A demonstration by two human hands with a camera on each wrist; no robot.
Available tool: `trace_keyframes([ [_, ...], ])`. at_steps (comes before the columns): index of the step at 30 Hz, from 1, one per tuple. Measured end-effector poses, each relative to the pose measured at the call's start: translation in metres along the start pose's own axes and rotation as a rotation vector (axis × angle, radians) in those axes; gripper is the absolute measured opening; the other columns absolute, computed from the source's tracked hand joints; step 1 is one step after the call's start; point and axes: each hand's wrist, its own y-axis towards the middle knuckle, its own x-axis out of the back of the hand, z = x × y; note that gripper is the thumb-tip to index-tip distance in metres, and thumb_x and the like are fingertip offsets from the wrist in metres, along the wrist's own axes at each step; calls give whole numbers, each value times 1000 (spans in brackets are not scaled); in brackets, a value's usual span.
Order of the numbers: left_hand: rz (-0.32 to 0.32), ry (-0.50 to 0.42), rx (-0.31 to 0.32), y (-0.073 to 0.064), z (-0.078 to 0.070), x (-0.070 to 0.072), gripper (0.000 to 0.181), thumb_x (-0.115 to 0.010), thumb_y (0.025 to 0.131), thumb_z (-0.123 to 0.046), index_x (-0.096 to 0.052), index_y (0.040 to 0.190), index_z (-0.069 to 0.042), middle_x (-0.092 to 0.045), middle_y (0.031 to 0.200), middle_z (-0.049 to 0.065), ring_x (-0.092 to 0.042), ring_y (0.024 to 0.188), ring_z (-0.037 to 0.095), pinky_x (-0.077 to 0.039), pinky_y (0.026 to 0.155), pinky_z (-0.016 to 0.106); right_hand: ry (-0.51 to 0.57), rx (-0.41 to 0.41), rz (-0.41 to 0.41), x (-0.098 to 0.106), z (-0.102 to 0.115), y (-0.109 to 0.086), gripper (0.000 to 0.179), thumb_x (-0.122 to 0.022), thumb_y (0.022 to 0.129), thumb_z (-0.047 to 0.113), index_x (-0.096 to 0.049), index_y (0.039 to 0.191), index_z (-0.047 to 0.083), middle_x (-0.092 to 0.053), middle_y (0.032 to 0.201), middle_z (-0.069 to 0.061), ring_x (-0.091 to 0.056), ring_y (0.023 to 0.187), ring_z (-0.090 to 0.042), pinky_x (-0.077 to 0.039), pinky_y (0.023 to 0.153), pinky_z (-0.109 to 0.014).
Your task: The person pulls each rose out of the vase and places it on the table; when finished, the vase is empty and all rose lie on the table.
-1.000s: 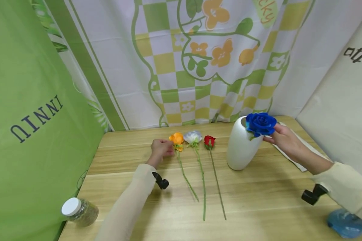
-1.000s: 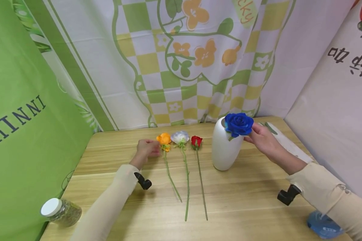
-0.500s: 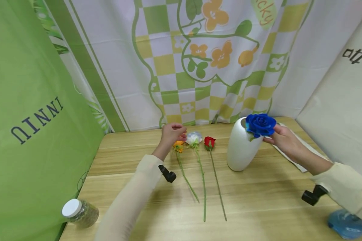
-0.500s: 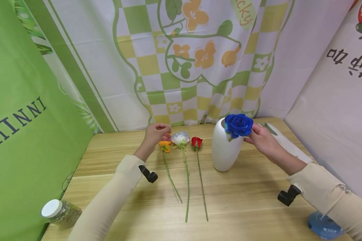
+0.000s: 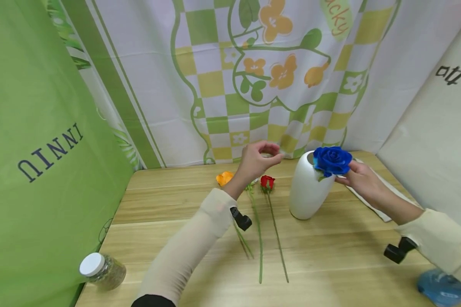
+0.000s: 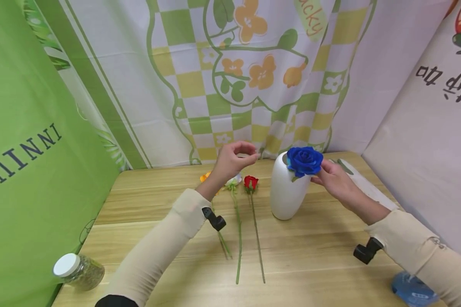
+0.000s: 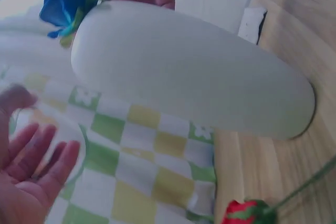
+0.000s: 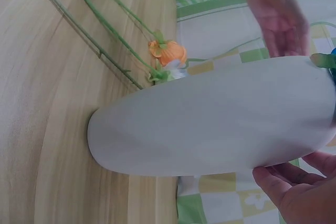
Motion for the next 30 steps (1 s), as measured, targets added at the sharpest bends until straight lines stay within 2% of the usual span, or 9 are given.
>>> trace_keyframes([
  [4,73,59,-103,5,-10,-13,31,-82,84,-21,-71,110,-8,-72,114,9,-69,104,17,-56,98,23,1,0,3,0,0,0,65,-31,110,34,-19,153,-14,-14,159,-37,-45,101,28,-51,86,-4],
  [7,139,184,-151,8,-18,-20,41,-82,83,-29,-69,119,-14,-70,122,2,-62,118,11,-47,109,21,1,0,6,0,0,-1,66,-31,110,34,-18,153,-14,-14,159,-38,-45,100,28,-51,85,-3],
  [11,240,314,-195,14,-26,-27,57,-83,81,-36,-64,132,-19,-65,133,-5,-52,131,6,-42,113,21,-7,10,4,0,0,-1,66,-31,110,35,-19,152,-15,-17,158,-39,-45,101,28,-51,85,-4],
  [17,398,405,-270,21,-32,-39,89,-89,74,-35,-46,149,-16,-54,148,0,-47,139,10,-36,117,21,-38,24,-15,-1,-1,-1,65,-31,110,34,-23,151,-15,-22,156,-38,-46,101,28,-51,84,-4],
  [21,410,550,-262,19,-34,-51,100,-90,71,-44,-39,154,-19,-44,157,-1,-34,150,18,-27,126,42,-38,28,-15,0,-3,0,64,-32,110,34,-23,152,-14,-24,158,-33,-46,103,27,-51,85,-4],
  [24,398,647,-224,18,-33,-57,101,-87,71,-52,-39,154,-23,-35,163,-6,-17,157,21,-16,127,60,-30,37,-15,1,-4,0,65,-33,110,34,-22,152,-15,-26,160,-28,-47,103,27,-51,85,-4],
  [25,395,659,-220,18,-33,-59,100,-86,71,-53,-40,154,-23,-34,164,-8,-13,158,22,-14,126,63,-26,42,-16,1,-5,0,65,-33,110,34,-22,151,-15,-26,160,-28,-47,103,27,-51,85,-4],
  [27,379,667,-226,18,-32,-62,95,-85,72,-54,-44,152,-24,-33,164,-9,-12,158,24,-14,125,66,-18,50,-17,1,-5,0,65,-34,110,32,-21,151,-16,-27,160,-25,-48,104,26,-51,85,-5],
  [30,339,662,-259,16,-31,-65,84,-85,73,-53,-54,144,-22,-43,158,-7,-21,156,24,-18,123,67,-15,57,-18,1,-6,1,64,-35,110,31,-21,150,-17,-27,160,-25,-48,104,26,-52,85,-5],
])
